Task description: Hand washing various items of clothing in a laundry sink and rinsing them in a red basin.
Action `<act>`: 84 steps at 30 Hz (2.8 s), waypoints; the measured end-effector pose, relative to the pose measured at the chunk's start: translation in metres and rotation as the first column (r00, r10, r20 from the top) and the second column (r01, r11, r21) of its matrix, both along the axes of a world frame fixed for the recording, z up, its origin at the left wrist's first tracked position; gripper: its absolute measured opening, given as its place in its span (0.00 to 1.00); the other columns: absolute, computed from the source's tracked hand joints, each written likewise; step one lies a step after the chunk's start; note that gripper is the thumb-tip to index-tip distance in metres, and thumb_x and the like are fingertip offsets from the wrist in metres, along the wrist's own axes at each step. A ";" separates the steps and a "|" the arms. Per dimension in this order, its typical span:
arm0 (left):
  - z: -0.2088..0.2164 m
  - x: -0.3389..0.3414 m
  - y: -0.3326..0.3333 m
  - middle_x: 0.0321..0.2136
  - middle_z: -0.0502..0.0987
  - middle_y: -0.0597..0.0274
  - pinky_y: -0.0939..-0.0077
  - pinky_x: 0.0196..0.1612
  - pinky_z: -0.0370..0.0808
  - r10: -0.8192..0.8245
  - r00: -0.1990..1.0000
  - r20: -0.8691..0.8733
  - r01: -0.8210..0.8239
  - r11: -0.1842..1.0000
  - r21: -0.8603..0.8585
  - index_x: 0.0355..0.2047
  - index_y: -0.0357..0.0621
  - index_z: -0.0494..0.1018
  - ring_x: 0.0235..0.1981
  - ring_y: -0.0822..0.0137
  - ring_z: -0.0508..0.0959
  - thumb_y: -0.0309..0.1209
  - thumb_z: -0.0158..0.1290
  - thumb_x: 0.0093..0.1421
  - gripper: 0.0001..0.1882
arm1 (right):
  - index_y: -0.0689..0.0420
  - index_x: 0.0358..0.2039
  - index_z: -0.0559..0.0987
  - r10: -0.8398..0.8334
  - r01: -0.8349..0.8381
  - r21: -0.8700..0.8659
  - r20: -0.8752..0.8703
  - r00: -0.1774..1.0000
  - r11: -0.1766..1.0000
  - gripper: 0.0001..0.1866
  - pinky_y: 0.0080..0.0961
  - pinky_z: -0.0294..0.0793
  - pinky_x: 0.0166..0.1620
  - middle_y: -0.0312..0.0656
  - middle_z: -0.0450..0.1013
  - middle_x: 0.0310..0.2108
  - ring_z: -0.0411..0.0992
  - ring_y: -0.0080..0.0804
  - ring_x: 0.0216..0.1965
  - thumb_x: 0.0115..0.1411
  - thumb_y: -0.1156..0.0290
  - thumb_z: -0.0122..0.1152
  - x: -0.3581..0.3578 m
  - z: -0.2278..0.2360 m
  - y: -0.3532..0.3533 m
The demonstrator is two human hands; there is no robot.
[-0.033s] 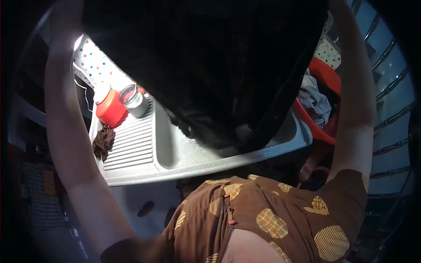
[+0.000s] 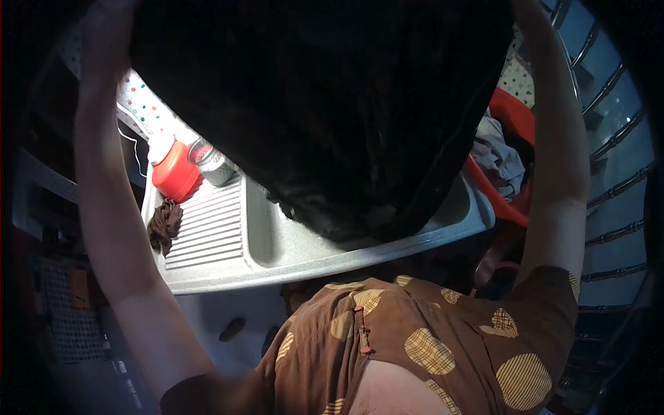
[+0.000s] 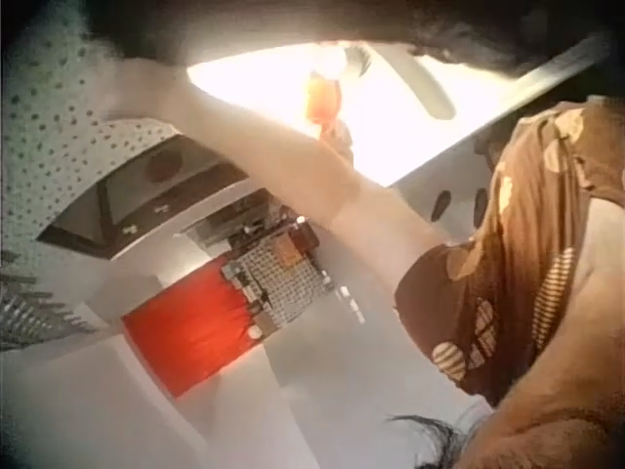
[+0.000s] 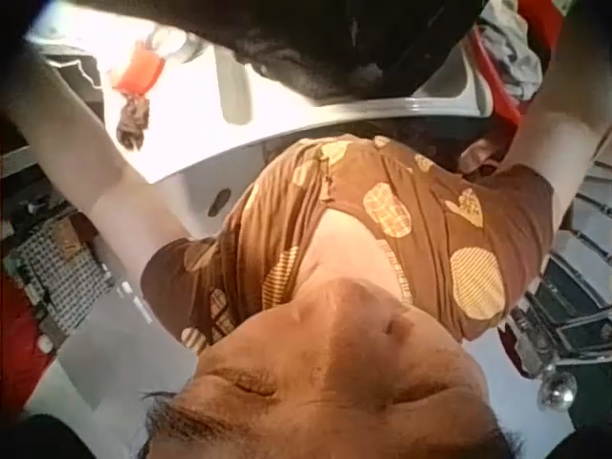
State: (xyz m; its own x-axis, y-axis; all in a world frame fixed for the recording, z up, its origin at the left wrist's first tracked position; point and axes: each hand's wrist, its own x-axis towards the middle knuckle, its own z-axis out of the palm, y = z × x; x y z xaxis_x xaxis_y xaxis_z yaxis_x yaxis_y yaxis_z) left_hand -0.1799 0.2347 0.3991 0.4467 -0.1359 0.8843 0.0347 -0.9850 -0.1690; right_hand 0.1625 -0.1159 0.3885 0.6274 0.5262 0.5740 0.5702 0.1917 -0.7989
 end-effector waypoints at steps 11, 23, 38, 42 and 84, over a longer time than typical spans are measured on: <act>-0.303 0.084 -0.026 0.19 0.76 0.44 0.61 0.32 0.71 0.146 0.852 -0.503 -0.503 0.496 -0.708 0.23 0.30 0.75 0.24 0.54 0.78 0.42 0.56 0.52 0.21 | 0.66 0.24 0.78 0.048 -0.059 -0.387 -0.038 0.998 0.920 0.09 0.27 0.66 0.29 0.35 0.71 0.20 0.67 0.23 0.23 0.43 0.73 0.58 0.071 -0.329 0.089; -0.481 0.120 -0.076 0.63 0.45 0.41 0.35 0.58 0.47 -0.043 0.442 -0.896 -0.628 0.699 -0.343 0.58 0.32 0.51 0.64 0.47 0.46 0.57 0.56 0.45 0.51 | 0.39 0.62 0.56 0.082 0.226 -0.872 0.288 0.954 0.435 0.39 0.65 0.35 0.60 0.48 0.43 0.65 0.37 0.56 0.65 0.51 0.43 0.52 -0.051 -0.460 0.147; -0.541 0.192 -0.074 0.59 0.49 0.31 0.28 0.56 0.33 0.286 0.626 -0.726 -0.606 0.763 -0.222 0.59 0.33 0.50 0.60 0.35 0.49 0.36 0.40 0.53 0.34 | 0.62 0.61 0.55 0.070 0.569 -0.752 0.621 0.781 0.333 0.36 0.64 0.31 0.60 0.64 0.45 0.61 0.38 0.69 0.62 0.56 0.55 0.43 -0.060 -0.518 0.190; -0.519 0.197 -0.068 0.55 0.56 0.35 0.35 0.55 0.44 0.260 0.631 -0.731 -0.599 0.762 -0.246 0.59 0.35 0.52 0.56 0.41 0.57 0.39 0.44 0.52 0.35 | 0.61 0.60 0.57 0.021 0.657 -0.682 0.699 0.715 0.323 0.30 0.62 0.32 0.60 0.62 0.49 0.60 0.41 0.67 0.62 0.57 0.62 0.41 -0.059 -0.523 0.193; -0.588 0.179 -0.020 0.28 0.77 0.58 0.64 0.33 0.68 0.375 0.673 -0.637 -0.644 0.721 -0.256 0.32 0.50 0.70 0.31 0.57 0.77 0.35 0.49 0.53 0.07 | 0.67 0.42 0.69 0.093 0.337 -0.600 0.571 0.816 0.725 0.31 0.44 0.64 0.43 0.57 0.72 0.34 0.72 0.49 0.36 0.54 0.47 0.50 -0.117 -0.512 0.186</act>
State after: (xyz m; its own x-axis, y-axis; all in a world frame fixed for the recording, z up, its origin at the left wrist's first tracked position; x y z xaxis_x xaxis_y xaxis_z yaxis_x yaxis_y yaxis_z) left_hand -0.0005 0.2145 -0.1886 0.7101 0.5843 0.3929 0.5959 -0.7960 0.1067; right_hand 0.0450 0.0699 -0.1238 0.4193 0.8318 0.3636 0.9052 -0.3526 -0.2373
